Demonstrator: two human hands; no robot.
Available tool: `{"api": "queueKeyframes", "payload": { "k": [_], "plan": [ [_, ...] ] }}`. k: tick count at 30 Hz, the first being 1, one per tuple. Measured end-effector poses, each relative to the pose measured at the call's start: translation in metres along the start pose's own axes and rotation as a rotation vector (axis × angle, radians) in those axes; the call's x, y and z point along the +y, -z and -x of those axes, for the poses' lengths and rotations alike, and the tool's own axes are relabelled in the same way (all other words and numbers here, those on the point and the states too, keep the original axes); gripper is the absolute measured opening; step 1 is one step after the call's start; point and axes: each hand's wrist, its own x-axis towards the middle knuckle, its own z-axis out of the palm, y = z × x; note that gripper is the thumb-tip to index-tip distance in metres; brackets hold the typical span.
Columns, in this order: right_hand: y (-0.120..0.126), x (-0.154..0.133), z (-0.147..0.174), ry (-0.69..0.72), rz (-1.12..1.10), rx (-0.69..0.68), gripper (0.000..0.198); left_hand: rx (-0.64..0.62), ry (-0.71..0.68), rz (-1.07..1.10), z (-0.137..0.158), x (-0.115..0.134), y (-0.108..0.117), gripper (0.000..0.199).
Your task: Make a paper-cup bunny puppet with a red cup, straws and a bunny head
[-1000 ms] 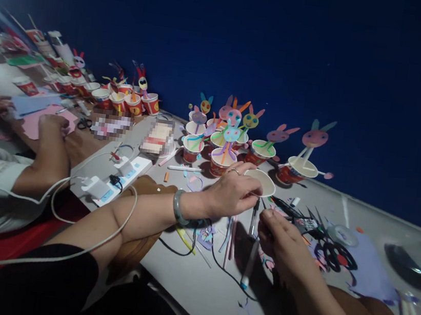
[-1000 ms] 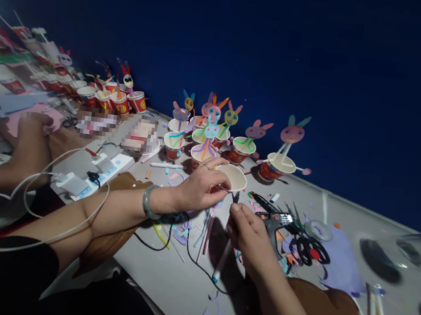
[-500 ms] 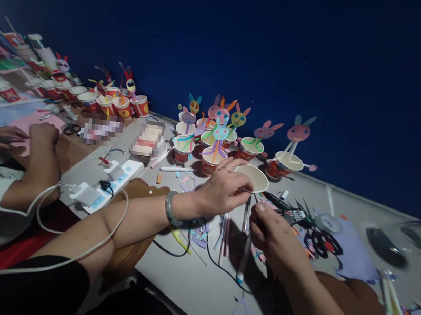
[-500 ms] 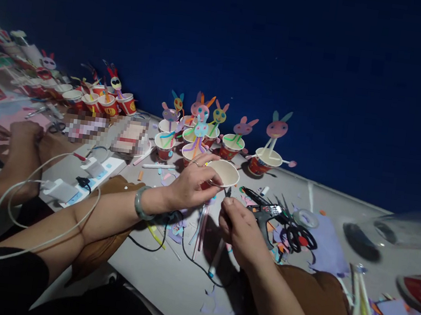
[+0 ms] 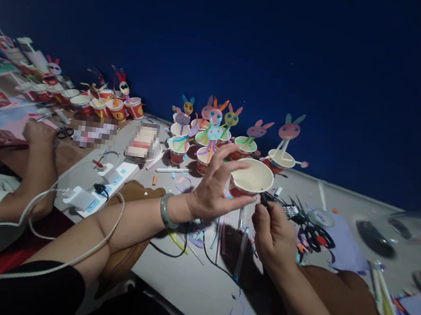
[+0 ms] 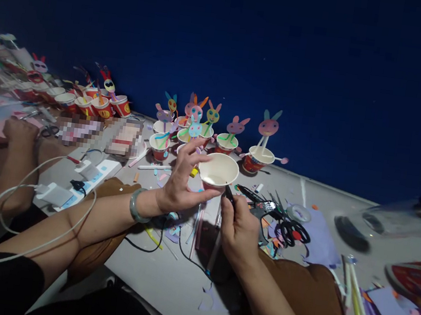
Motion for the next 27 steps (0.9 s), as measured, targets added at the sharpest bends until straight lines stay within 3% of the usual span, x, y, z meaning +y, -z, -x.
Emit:
{"api": "queueKeyframes", "payload": {
  "k": [3,5,7,10,15,17,20,23,25,27],
  "plan": [
    [0.000,0.001,0.000,0.012,-0.115,0.032,0.030,-0.047,0.171,0.252,0.000,-0.005,-0.006,0.109],
    [-0.001,0.003,0.001,0.051,-0.142,0.044,0.028,-0.133,0.292,0.452,0.000,-0.009,-0.010,0.125],
    [-0.002,0.006,0.002,0.091,-0.158,0.028,0.028,-0.212,0.382,0.561,-0.001,-0.013,-0.011,0.118],
    [-0.004,0.010,0.003,0.123,-0.152,0.007,0.028,-0.265,0.423,0.545,-0.003,-0.017,-0.009,0.099],
    [0.000,0.011,-0.001,0.166,-0.004,-0.056,0.029,-0.250,0.283,0.398,-0.007,-0.022,-0.002,0.089],
    [0.004,0.010,-0.003,0.209,0.147,-0.051,0.029,-0.242,0.225,0.333,-0.008,-0.024,-0.001,0.083],
    [0.009,0.007,-0.005,0.299,0.505,0.073,0.032,-0.223,0.181,0.256,-0.007,-0.026,0.000,0.078],
    [0.011,0.003,-0.005,0.298,0.715,0.141,0.034,-0.197,0.170,0.224,-0.006,-0.025,-0.001,0.078],
    [0.012,0.000,-0.005,0.224,0.648,0.124,0.034,-0.198,0.166,0.218,-0.006,-0.025,0.000,0.077],
    [0.012,-0.004,-0.006,0.103,0.388,0.031,0.036,-0.200,0.156,0.208,-0.006,-0.024,0.000,0.076]
  ]
}}
